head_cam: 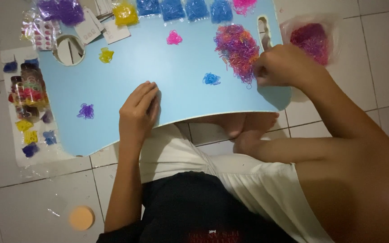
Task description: Sorting small colorful rubber bands into piles by color on a light blue surface.
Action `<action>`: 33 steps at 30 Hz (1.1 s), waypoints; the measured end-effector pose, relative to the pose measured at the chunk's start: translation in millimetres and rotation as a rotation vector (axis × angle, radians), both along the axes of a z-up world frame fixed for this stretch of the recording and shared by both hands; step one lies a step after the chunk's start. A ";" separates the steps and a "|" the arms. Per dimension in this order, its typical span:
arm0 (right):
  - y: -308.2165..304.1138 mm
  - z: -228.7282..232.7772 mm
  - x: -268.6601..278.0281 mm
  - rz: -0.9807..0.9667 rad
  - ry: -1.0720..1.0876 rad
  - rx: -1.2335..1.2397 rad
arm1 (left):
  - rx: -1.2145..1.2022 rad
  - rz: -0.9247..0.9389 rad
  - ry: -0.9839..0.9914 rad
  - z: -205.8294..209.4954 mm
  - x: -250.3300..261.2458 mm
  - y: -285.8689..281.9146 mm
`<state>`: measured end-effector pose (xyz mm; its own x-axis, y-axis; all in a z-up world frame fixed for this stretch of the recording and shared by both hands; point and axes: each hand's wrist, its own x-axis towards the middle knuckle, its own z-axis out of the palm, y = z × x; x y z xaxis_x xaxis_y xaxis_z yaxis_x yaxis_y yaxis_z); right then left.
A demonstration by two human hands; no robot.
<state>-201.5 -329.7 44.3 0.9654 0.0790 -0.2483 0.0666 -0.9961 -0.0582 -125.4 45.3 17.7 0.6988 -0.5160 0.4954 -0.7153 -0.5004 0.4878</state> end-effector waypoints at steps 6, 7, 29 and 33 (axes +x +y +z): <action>4.0 19.2 3.0 0.066 -0.149 0.104 | 0.033 -0.028 -0.049 -7.1 3.9 -1.4; 12.1 19.4 7.5 0.070 -0.152 0.105 | 0.034 -0.024 -0.051 -11.9 4.4 -2.7; 99.3 -11.2 33.2 0.433 -0.282 0.662 | -0.175 -0.200 -0.459 -40.9 8.7 -47.0; 99.8 2.3 29.1 0.348 -0.085 0.578 | -0.278 -0.057 -0.341 -60.0 18.0 -15.9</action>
<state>-172.4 -229.9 46.6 0.8741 0.4858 0.0031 0.4056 -0.7263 -0.5550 -107.4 29.4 -42.3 0.4453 -0.3637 0.8182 -0.8815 -0.3387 0.3291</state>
